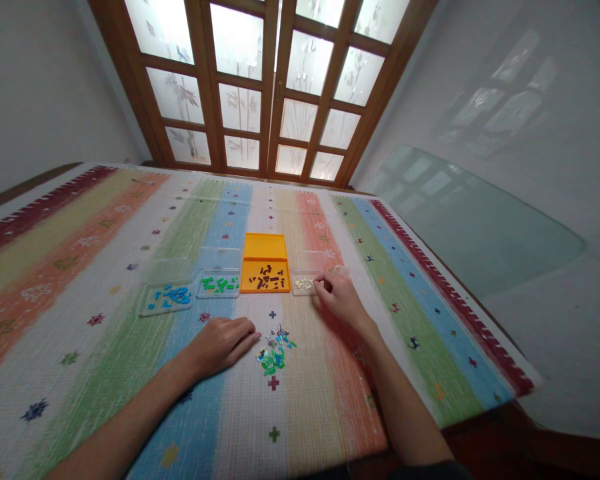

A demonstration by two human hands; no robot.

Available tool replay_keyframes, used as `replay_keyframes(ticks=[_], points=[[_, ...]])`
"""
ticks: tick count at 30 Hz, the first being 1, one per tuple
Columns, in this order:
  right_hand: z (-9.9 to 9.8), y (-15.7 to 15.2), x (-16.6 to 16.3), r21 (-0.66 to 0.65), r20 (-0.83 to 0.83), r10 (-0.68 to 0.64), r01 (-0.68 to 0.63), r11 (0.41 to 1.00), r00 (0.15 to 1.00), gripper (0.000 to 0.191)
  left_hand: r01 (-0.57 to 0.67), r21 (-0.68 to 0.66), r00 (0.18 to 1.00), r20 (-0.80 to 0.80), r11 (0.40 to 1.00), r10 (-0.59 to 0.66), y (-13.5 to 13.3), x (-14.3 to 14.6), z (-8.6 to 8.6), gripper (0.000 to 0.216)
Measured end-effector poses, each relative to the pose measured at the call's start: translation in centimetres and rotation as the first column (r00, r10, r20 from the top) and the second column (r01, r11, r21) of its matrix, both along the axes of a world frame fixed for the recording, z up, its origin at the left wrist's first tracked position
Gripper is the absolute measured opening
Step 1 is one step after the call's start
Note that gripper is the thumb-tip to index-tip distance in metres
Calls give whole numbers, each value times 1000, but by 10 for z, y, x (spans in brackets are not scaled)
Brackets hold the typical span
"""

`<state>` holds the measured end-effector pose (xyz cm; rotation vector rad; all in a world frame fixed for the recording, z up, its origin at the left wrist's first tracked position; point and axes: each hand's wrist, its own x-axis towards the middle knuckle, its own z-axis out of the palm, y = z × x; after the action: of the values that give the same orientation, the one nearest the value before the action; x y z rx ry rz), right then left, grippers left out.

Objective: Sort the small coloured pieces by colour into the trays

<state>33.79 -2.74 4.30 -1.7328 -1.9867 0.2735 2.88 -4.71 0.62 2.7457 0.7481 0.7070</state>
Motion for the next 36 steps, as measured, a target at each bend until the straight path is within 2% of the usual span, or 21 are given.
replay_keyframes(ticks=[7, 11, 14, 16, 18, 21, 24, 27, 32, 36], points=[[-3, 4, 12, -15, 95, -82, 83, 996, 992, 23, 0, 18, 1000, -22, 1000, 1, 0, 0, 1, 36], [1, 0, 14, -20, 33, -62, 62, 998, 998, 24, 7, 21, 1000, -28, 1000, -6, 0, 0, 2, 37], [4, -5, 10, -37, -104, 45, -49, 998, 994, 21, 4, 18, 1000, -30, 1000, -4, 0, 0, 2, 36], [6, -11, 3, -98, -173, 144, -163, 982, 974, 18, 2, 10, 1000, -31, 1000, -2, 0, 0, 2, 35], [7, -16, -7, -210, -228, 247, -296, 932, 942, 16, 0, 3, 1000, -27, 1000, 0, 0, 0, 1, 34], [9, -25, -25, -356, -280, 368, -452, 818, 886, 17, -3, -9, 1000, -13, 1000, 3, 0, 1, 1, 31], [8, -33, -43, -379, -303, 415, -508, 774, 858, 22, 8, -33, 1000, 15, 999, -7, -2, 1, 4, 27], [2, -40, -61, -325, -302, 489, -571, 754, 818, 22, 21, -75, 998, 54, 997, -17, -6, 1, 9, 19], [-9, -48, -82, -255, -201, 574, -608, 752, 794, 27, 75, -120, 996, 65, 990, -67, -13, 1, 13, 9], [-9, -50, -86, -261, -121, 590, -599, 757, 798, 24, 82, -107, 996, 33, 991, -79, -15, 0, 10, 8]])
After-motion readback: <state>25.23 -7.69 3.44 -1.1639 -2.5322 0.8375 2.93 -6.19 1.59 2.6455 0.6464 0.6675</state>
